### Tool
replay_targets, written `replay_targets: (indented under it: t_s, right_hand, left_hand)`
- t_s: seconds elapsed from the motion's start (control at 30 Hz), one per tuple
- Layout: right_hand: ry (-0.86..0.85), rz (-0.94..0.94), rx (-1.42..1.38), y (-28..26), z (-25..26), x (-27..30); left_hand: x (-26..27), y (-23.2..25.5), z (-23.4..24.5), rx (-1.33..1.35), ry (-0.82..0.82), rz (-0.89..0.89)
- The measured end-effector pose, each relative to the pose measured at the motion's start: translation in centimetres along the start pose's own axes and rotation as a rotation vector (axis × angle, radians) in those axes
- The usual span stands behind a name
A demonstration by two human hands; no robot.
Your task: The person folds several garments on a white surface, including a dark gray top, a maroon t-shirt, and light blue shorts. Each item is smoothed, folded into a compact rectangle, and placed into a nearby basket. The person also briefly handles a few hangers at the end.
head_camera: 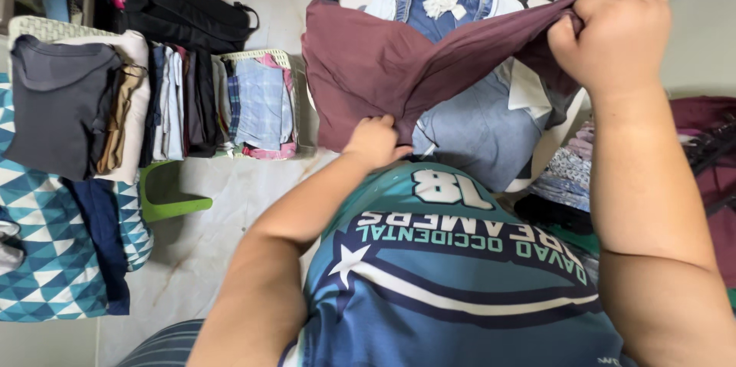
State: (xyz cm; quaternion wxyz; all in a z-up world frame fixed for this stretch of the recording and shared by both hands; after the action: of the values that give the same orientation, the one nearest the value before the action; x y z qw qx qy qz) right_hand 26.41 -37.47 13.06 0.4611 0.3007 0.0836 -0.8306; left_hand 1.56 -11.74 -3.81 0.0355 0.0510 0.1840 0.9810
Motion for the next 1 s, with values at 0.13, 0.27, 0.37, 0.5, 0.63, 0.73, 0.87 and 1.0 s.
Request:
replay_targets:
  t_s: [0.13, 0.27, 0.37, 0.5, 0.63, 0.73, 0.87, 1.0]
  right_hand:
    - [-0.035, -0.032, 0.01, 0.1, -0.6, 1.6]
    - [-0.103, -0.095, 0.061, 1.7, -0.1, 3.1]
    - [-0.151, -0.137, 0.086, 3.0, 1.3, 5.0]
    - [-0.201, -0.139, -0.016, 4.9, 3.7, 7.0]
    - [-0.174, -0.185, -0.217, 6.8, 5.2, 8.9]
    - [-0.191, -0.287, -0.314, 8.6, 5.3, 10.3]
    - [-0.211, -0.442, -0.374, 10.7, 5.1, 12.0]
    - [-0.226, -0.517, -0.388, 11.7, 5.4, 13.5]
  left_hand:
    - [-2.5, 0.7, -4.2, -0.033, -0.09, 0.295]
    - [-2.0, -1.3, -4.3, -0.092, -0.081, 0.346]
    - [-0.5, -3.8, -0.8, -0.006, -0.023, 0.486]
    - [1.2, -8.6, 8.6, -0.124, 0.491, 0.439]
    - [1.4, -10.7, 17.9, -0.405, 0.593, 0.088]
    - [1.6, -10.2, 22.9, -0.386, 0.521, -0.106]
    - [2.4, -8.1, 26.1, 0.051, 0.558, -0.221]
    - [2.2, -6.8, 26.7, 0.396, 0.562, -0.186]
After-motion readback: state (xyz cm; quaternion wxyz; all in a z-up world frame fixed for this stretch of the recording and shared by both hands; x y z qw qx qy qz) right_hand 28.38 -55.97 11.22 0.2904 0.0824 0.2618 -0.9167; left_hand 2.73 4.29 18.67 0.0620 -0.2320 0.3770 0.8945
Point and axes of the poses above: each hand's wrist, its own x-axis away from the middle knuckle, its own z-axis out of the back of the hand, y = z × x, the point moved 1 cm from there along -x, towards the middle knuckle, and after that the axes turned 5 degrees about y, right-handed, at the moved point
